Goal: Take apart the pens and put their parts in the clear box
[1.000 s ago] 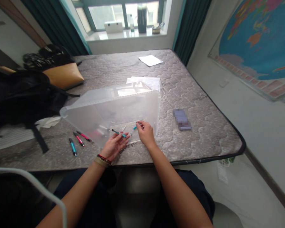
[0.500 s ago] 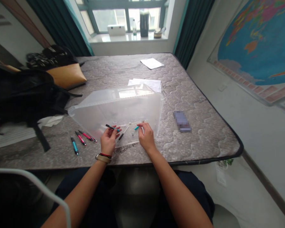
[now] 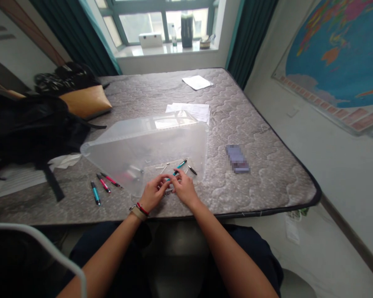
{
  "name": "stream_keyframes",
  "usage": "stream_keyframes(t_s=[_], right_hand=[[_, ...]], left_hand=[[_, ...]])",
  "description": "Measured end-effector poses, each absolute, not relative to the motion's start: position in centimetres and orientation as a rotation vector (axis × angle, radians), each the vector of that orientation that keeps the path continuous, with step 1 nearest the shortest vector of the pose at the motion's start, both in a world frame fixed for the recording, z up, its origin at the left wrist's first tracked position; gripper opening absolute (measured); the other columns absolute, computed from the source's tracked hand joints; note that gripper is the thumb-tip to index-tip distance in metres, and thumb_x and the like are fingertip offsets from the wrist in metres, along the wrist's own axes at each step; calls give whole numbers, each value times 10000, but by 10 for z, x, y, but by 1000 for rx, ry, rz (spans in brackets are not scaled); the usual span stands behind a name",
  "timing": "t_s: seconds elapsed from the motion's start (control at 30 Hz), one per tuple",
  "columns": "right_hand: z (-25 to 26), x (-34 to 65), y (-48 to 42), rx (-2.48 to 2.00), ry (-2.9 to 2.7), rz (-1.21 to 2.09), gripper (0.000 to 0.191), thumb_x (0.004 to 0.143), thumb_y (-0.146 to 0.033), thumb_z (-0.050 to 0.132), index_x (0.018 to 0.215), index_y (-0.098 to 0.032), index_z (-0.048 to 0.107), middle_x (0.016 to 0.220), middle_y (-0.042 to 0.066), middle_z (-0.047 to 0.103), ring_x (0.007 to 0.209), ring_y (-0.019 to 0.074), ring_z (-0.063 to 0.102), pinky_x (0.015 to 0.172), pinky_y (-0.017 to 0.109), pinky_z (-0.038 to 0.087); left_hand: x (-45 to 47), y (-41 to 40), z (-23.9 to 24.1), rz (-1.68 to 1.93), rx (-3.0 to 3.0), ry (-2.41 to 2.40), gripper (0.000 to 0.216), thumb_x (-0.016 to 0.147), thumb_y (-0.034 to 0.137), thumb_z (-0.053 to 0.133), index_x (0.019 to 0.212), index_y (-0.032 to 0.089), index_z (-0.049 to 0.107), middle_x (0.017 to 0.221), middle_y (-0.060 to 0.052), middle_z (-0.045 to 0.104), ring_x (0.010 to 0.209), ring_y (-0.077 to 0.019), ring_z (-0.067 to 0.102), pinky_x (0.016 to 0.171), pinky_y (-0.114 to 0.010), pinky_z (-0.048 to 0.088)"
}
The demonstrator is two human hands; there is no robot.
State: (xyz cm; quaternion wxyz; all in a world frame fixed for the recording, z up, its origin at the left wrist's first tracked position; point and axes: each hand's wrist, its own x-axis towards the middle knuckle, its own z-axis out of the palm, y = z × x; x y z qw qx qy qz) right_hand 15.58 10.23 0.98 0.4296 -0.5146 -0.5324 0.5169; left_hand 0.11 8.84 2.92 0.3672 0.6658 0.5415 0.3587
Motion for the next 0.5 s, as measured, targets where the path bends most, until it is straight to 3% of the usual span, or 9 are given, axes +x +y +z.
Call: stream_keyframes(t_s=[0.1,0.23,0.33,0.5], right_hand=[[8,160,107,-1239,-1289,1343,405,845,-484,597,1133,-200,585,777,12,640,485,131,585,403,228,406],[11,172,114,-1274,-1248,1210,316,846,-474,584,976,-189,626,683,2,606,484,126,540,399,220,393],[12,180,118,-1309,-1201,1109,295,859,-424,561,1040,-198,621,698,-3,606,503,133,548,427,229,429],[9,185,119,-1392,-1393,779,415,823,-268,596,1233,-204,603,944,50,644,622,135,568,663,292,521]], left_hand=[[5,88,28,878,1816,1377,269,894,384,565,1099,230,648,813,-8,667,635,-129,583,605,-235,446],[-4,109,23,963,1971,1534,236,922,302,518,1110,213,631,1029,-52,677,839,-169,624,807,-300,496],[-15,133,17,909,2078,1787,271,886,174,509,1120,191,645,1084,-85,651,1013,-222,597,946,-365,464],[-20,154,5,589,2092,1985,360,837,153,555,1182,207,645,1098,-95,641,1032,-252,583,949,-386,465]])
